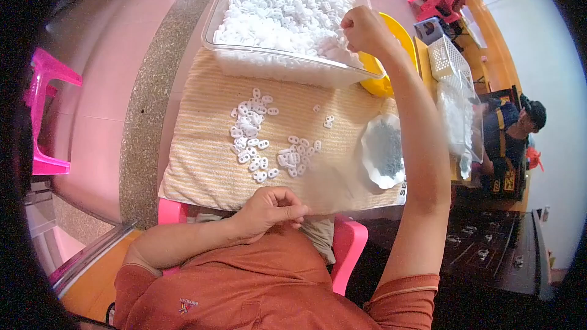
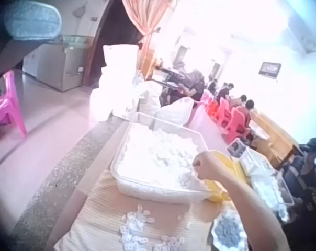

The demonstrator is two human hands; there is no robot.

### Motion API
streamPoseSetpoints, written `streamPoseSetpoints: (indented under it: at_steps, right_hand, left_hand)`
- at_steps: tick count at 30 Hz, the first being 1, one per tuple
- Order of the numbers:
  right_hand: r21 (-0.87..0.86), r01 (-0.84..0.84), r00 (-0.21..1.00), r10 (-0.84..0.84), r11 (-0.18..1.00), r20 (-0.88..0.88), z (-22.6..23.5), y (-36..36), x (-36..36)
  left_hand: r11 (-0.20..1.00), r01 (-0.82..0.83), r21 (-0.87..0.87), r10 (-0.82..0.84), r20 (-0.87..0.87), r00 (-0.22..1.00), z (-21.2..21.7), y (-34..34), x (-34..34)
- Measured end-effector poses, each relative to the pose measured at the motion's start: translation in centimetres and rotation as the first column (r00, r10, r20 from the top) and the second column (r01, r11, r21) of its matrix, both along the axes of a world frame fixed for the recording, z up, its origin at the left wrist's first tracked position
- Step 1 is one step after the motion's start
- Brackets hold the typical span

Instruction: Sorting and inspecting small white plastic components at a workbench in a workshop.

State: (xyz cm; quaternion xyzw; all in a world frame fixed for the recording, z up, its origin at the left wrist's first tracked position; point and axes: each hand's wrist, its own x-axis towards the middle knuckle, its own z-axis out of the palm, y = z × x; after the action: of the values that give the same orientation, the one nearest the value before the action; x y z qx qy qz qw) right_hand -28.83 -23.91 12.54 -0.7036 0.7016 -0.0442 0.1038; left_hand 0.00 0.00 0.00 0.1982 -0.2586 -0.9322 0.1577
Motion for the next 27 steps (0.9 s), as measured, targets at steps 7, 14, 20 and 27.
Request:
streamPoseSetpoints:
  at_steps: [7,14,20,27]
  right_hand:
    - [-0.063,0.145,0.946,-0.120,0.987,0.301,0.8,2.2,1.4]
    - [-0.133,0.187,0.859,-0.096,0.973,0.503,0.3,3.5,0.2]
    - [-0.096,0.240,0.752,-0.122,0.966,0.647,1.2,5.7,1.3]
    - [-0.089,0.227,0.639,-0.079,0.970,0.765,1.3,8.3,1.3]
  left_hand:
    - [1.000,-0.009,0.011,0.009,0.006,1.000,0.0,-0.2,-0.1]
    - [1.000,0.004,-0.012,-0.004,0.005,1.000,-0.2,0.0,-0.2]
    - [1.000,-0.008,-0.010,0.008,0.002,1.000,-0.5,0.3,-0.1]
    - [1.000,-0.005,-0.013,0.005,0.030,1.000,0.1,0.2,-0.2]
